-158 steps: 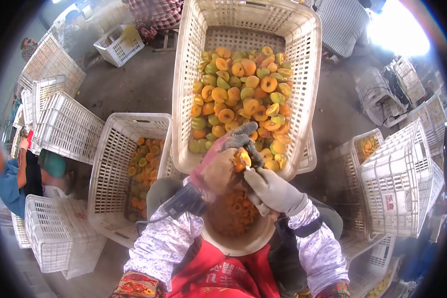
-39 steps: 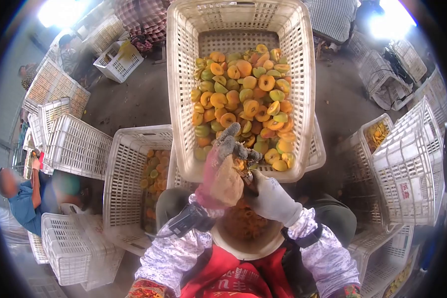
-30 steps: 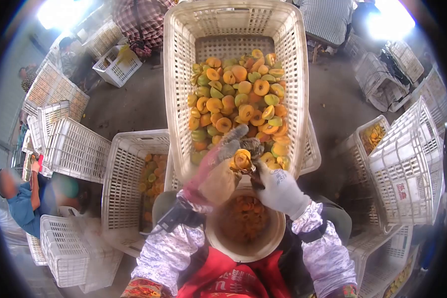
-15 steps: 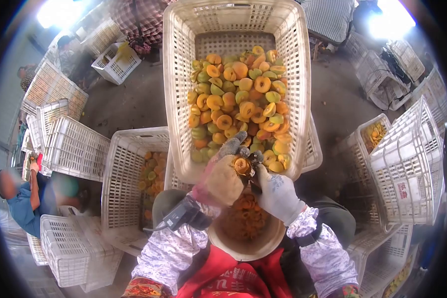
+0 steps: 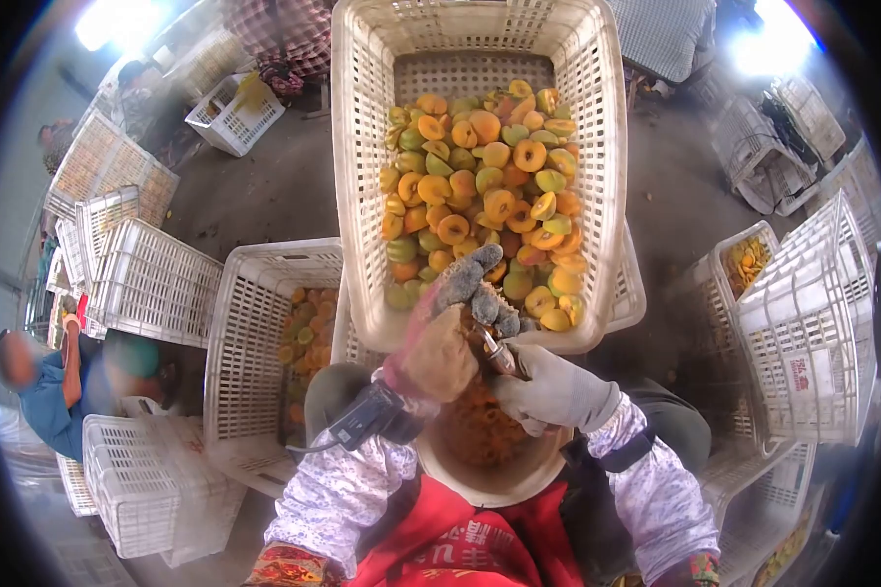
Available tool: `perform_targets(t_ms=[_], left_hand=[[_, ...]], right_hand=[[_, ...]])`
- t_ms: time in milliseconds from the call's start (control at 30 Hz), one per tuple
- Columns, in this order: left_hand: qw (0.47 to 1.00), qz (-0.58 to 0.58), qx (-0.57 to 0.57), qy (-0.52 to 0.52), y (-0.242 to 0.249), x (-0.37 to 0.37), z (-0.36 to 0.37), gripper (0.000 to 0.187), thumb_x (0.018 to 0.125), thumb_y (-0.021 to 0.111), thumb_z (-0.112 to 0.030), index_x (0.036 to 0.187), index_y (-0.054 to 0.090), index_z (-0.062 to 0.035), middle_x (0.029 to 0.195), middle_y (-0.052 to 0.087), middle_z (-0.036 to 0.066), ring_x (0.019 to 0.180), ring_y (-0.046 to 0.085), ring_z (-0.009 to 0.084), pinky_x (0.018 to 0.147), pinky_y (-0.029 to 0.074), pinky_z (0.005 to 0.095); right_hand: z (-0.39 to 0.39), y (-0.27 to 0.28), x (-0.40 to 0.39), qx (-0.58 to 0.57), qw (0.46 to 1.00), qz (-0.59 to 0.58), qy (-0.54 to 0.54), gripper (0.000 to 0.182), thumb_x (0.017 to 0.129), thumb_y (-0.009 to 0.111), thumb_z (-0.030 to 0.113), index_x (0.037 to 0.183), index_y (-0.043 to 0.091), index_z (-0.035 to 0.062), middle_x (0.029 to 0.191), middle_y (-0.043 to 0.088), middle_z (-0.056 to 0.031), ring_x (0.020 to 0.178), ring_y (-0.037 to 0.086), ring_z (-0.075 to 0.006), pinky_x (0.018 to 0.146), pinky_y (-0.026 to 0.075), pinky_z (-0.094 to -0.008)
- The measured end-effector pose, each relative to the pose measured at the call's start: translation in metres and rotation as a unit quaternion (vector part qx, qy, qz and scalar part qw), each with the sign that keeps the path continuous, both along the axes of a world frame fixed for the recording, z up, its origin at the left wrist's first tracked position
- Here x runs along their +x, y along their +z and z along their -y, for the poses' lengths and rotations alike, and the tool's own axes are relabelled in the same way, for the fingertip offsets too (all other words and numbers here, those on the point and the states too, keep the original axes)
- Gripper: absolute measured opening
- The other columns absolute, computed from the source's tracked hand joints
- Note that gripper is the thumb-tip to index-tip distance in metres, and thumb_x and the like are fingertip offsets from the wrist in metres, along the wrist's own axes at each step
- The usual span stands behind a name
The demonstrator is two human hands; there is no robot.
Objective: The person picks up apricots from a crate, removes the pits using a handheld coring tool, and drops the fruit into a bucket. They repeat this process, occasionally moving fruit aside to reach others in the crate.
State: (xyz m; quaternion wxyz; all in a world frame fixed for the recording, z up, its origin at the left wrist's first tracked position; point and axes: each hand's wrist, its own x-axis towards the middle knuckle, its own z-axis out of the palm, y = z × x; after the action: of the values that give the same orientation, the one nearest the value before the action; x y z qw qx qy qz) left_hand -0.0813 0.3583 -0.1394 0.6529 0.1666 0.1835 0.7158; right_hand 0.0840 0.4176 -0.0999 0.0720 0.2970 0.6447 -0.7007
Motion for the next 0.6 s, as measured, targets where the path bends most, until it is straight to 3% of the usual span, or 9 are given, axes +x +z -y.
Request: perform_targets(t_ms=[67,200,367,433,467,500,567,600], left_hand=[[0.994,-0.093,-0.047,0.023,0.005,0.003,-0.003,0.042,0.100,0.047,-0.016,0.138,0.040,-0.0011,0.083,0.057,0.003,0.082,0.063,0.0213,0.074,0.054,0.0343],[0.967,-0.213,-0.139,-0.021,0.020,0.011,0.000,0.043,0.099,0.051,-0.023,0.136,0.044,-0.0028,0.082,0.058,0.004,0.079,0.064,0.0221,0.069,0.053,0.0327],[0.980,-0.129,-0.152,0.008,0.018,0.017,-0.006,0.043,0.098,0.054,-0.024,0.136,0.046,-0.0046,0.084,0.056,0.004,0.080,0.062,0.0204,0.069,0.054,0.0331],[0.964,-0.135,-0.200,0.109,0.015,0.014,-0.008,0.040,0.097,0.057,-0.022,0.133,0.050,-0.0049,0.079,0.053,0.002,0.076,0.060,0.0172,0.071,0.053,0.0332],[0.972,-0.112,-0.158,0.136,0.006,0.008,-0.009,0.038,0.095,0.060,-0.021,0.130,0.054,-0.0054,0.076,0.051,0.000,0.070,0.055,0.0144,0.073,0.052,0.0339],[0.971,-0.114,-0.155,0.139,0.009,0.005,-0.003,0.038,0.095,0.060,-0.021,0.130,0.054,-0.0054,0.076,0.051,0.000,0.070,0.055,0.0144,0.073,0.052,0.0339],[0.968,-0.157,-0.149,0.124,0.017,-0.009,0.016,0.045,0.098,0.055,-0.023,0.136,0.044,-0.0022,0.075,0.052,0.000,0.069,0.056,0.0172,0.076,0.052,0.0351],[0.968,-0.179,-0.142,0.107,0.012,-0.019,0.022,0.041,0.099,0.052,-0.020,0.135,0.045,-0.0015,0.073,0.051,0.000,0.066,0.053,0.0148,0.076,0.051,0.0357]], right_hand=[[0.003,-0.006,0.001,-0.010,1.000,-0.007,0.007,0.034,0.096,0.049,0.035,0.095,0.055,0.0014,0.060,0.056,-0.0028,0.046,0.056,-0.0136,0.043,0.045,-0.0289],[0.012,-0.028,0.006,-0.028,1.000,-0.003,0.014,0.042,0.098,0.042,0.043,0.094,0.057,0.0030,0.059,0.055,-0.0024,0.046,0.056,-0.0132,0.043,0.046,-0.0280],[0.010,-0.016,0.015,0.011,1.000,-0.022,0.015,0.040,0.099,0.043,0.040,0.094,0.059,0.0034,0.062,0.057,-0.0042,0.048,0.057,-0.0141,0.043,0.047,-0.0282],[0.010,-0.015,0.028,0.078,0.995,-0.008,0.054,0.030,0.095,0.051,0.032,0.095,0.060,0.0031,0.065,0.060,-0.0090,0.054,0.062,-0.0205,0.050,0.051,-0.0338],[0.015,-0.034,0.036,0.238,0.968,-0.044,0.069,0.023,0.089,0.056,0.025,0.097,0.061,0.0030,0.069,0.064,-0.0150,0.064,0.066,-0.0289,0.060,0.053,-0.0416],[0.017,-0.052,0.046,0.241,0.967,-0.047,0.071,0.023,0.089,0.056,0.025,0.097,0.061,0.0030,0.069,0.064,-0.0150,0.064,0.066,-0.0289,0.060,0.053,-0.0416],[0.024,-0.077,0.057,0.473,0.852,-0.128,0.184,0.027,0.087,0.058,0.024,0.100,0.054,0.0003,0.074,0.066,-0.0176,0.067,0.067,-0.0298,0.059,0.052,-0.0426],[0.030,-0.072,0.051,0.397,0.905,-0.022,0.152,0.028,0.085,0.058,0.027,0.094,0.056,0.0007,0.078,0.067,-0.0193,0.072,0.067,-0.0356,0.064,0.053,-0.0467]])
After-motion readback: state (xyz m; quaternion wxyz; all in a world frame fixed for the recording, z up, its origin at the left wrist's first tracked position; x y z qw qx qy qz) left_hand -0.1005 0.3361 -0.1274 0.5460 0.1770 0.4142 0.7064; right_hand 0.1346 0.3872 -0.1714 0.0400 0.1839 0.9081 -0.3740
